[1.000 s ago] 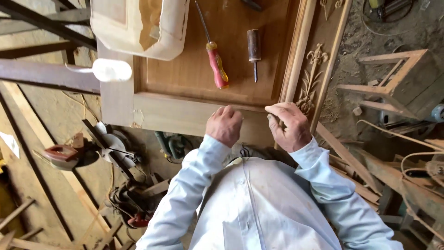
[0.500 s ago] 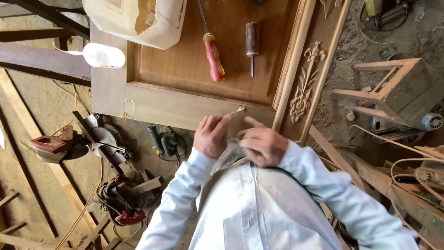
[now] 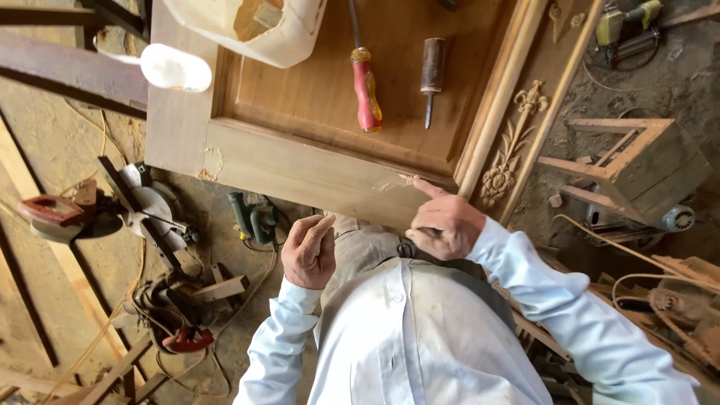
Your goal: Applying glue to the joints and crevices of a wooden door panel using a squeeze bottle and smoothing it with fingers.
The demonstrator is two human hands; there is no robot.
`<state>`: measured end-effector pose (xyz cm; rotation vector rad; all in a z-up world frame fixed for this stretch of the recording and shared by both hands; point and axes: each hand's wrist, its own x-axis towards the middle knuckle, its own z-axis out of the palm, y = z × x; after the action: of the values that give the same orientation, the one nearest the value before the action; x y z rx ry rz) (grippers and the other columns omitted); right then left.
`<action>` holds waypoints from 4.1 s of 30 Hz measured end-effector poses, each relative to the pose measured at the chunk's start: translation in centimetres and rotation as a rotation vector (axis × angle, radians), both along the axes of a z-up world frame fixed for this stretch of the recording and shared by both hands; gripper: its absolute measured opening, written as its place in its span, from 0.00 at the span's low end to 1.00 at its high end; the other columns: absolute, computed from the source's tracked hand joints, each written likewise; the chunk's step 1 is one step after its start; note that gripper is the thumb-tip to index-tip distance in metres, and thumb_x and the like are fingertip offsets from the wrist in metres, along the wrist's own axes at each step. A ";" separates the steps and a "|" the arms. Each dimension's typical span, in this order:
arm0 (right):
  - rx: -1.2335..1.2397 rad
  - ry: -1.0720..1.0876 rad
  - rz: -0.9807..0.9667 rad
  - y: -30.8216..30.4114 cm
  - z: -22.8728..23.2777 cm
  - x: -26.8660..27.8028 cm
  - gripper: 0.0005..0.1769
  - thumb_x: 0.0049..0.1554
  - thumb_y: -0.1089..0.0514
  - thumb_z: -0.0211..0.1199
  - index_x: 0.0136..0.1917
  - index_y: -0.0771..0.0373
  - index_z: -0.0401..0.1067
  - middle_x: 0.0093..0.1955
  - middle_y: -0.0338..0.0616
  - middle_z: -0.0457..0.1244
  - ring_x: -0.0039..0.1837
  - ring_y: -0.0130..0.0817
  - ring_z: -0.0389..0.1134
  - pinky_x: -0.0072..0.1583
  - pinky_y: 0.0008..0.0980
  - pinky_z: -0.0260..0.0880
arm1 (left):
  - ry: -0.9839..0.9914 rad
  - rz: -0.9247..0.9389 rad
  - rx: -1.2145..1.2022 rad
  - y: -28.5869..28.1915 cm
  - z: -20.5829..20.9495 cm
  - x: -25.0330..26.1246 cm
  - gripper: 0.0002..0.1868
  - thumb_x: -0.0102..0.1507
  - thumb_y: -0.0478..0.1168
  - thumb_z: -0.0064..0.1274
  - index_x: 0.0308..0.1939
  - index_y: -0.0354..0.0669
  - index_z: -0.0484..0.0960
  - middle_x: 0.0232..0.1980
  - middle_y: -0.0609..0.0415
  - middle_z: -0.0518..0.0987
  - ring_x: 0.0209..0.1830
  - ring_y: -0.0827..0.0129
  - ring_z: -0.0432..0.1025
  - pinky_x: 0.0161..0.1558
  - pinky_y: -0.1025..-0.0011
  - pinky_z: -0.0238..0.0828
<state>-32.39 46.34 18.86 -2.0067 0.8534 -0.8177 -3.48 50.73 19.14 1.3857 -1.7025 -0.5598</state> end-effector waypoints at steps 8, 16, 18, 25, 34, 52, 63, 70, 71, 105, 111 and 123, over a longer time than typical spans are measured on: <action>0.017 0.005 0.047 -1.4 -0.4 1.1 0.09 0.55 0.57 0.65 0.33 0.58 0.75 0.25 0.39 0.63 0.30 0.38 0.71 0.75 0.53 0.60 | 0.029 -0.039 0.006 -0.4 0.1 -0.8 0.07 0.65 0.30 0.54 0.42 0.37 0.88 0.38 0.45 0.82 0.34 0.48 0.79 0.37 0.61 0.78; 0.003 0.009 0.066 -1.5 -0.9 0.6 0.13 0.55 0.55 0.64 0.30 0.57 0.76 0.22 0.36 0.62 0.27 0.31 0.69 0.78 0.56 0.53 | 0.039 -0.022 0.032 -0.2 0.4 -0.7 0.08 0.65 0.30 0.54 0.42 0.38 0.88 0.38 0.45 0.82 0.33 0.48 0.78 0.37 0.60 0.78; -0.034 0.019 0.066 -1.8 -1.6 1.8 0.14 0.57 0.52 0.62 0.31 0.57 0.75 0.25 0.37 0.63 0.32 0.34 0.72 0.80 0.56 0.44 | 0.035 -0.034 0.034 -0.3 0.3 -0.9 0.07 0.64 0.29 0.55 0.42 0.38 0.88 0.38 0.44 0.82 0.33 0.48 0.78 0.36 0.59 0.77; -0.003 0.035 0.115 -1.3 0.5 0.6 0.16 0.58 0.51 0.62 0.30 0.56 0.74 0.25 0.37 0.65 0.31 0.32 0.71 0.79 0.56 0.47 | 0.001 -0.141 -0.054 -1.6 0.4 -1.6 0.07 0.65 0.33 0.54 0.40 0.40 0.88 0.38 0.47 0.81 0.32 0.51 0.77 0.39 0.62 0.78; -0.005 0.042 0.068 -2.2 -1.2 1.9 0.11 0.55 0.51 0.65 0.33 0.54 0.72 0.29 0.38 0.64 0.34 0.38 0.71 0.73 0.47 0.65 | 0.006 -0.228 -0.126 -3.5 1.6 -2.9 0.08 0.65 0.36 0.52 0.41 0.42 0.88 0.40 0.49 0.82 0.35 0.53 0.77 0.41 0.62 0.77; -0.144 0.040 0.012 -3.5 0.2 2.5 0.13 0.56 0.51 0.63 0.31 0.53 0.71 0.26 0.36 0.63 0.31 0.36 0.69 0.77 0.57 0.52 | 0.070 -0.147 -0.027 -2.3 1.1 -0.9 0.07 0.64 0.31 0.55 0.41 0.39 0.89 0.37 0.44 0.82 0.30 0.49 0.76 0.34 0.59 0.77; -0.145 0.056 0.091 -1.2 0.0 4.2 0.21 0.61 0.45 0.59 0.30 0.57 0.66 0.26 0.39 0.58 0.31 0.37 0.67 0.78 0.61 0.51 | 0.110 -0.142 -0.001 -2.4 0.7 -0.3 0.06 0.65 0.32 0.55 0.41 0.37 0.88 0.38 0.42 0.82 0.30 0.45 0.76 0.34 0.57 0.76; -0.145 0.187 -0.141 -0.3 -0.7 3.6 0.20 0.59 0.47 0.62 0.29 0.55 0.68 0.24 0.37 0.61 0.29 0.35 0.69 0.75 0.48 0.63 | 0.087 -0.181 0.000 -2.9 0.7 -0.9 0.06 0.64 0.32 0.57 0.42 0.38 0.89 0.39 0.43 0.83 0.31 0.47 0.77 0.34 0.58 0.76; -0.137 0.243 -0.198 0.4 -0.4 2.9 0.18 0.58 0.48 0.63 0.30 0.56 0.69 0.24 0.39 0.61 0.30 0.37 0.69 0.74 0.48 0.65 | 0.090 -0.171 0.005 -3.0 0.9 -0.9 0.06 0.64 0.31 0.57 0.41 0.37 0.88 0.39 0.43 0.83 0.30 0.47 0.76 0.34 0.57 0.76; -0.116 0.612 -0.521 4.4 -0.8 2.8 0.18 0.55 0.45 0.68 0.31 0.55 0.68 0.26 0.42 0.60 0.30 0.41 0.68 0.73 0.52 0.61 | 0.119 -0.279 -0.046 -2.4 0.9 -2.5 0.06 0.64 0.32 0.56 0.40 0.38 0.88 0.38 0.43 0.82 0.29 0.48 0.76 0.34 0.59 0.77; -0.197 0.454 -0.422 2.8 -0.9 5.1 0.22 0.59 0.46 0.63 0.29 0.55 0.64 0.24 0.42 0.58 0.28 0.40 0.65 0.73 0.50 0.61 | 0.125 -0.287 -0.038 -2.5 1.1 -2.3 0.07 0.65 0.32 0.55 0.41 0.37 0.88 0.37 0.42 0.82 0.30 0.47 0.76 0.34 0.58 0.76; -0.175 0.157 -0.215 0.1 -2.1 4.7 0.12 0.57 0.53 0.64 0.33 0.55 0.71 0.26 0.39 0.63 0.29 0.36 0.70 0.75 0.44 0.62 | 0.104 -0.230 -0.011 -2.8 2.4 -0.4 0.07 0.64 0.31 0.55 0.42 0.36 0.88 0.37 0.42 0.82 0.29 0.47 0.75 0.34 0.57 0.76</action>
<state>-27.73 46.43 16.75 -2.1804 1.1371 -0.8895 -3.90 47.93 21.53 1.1394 -1.7889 -0.7361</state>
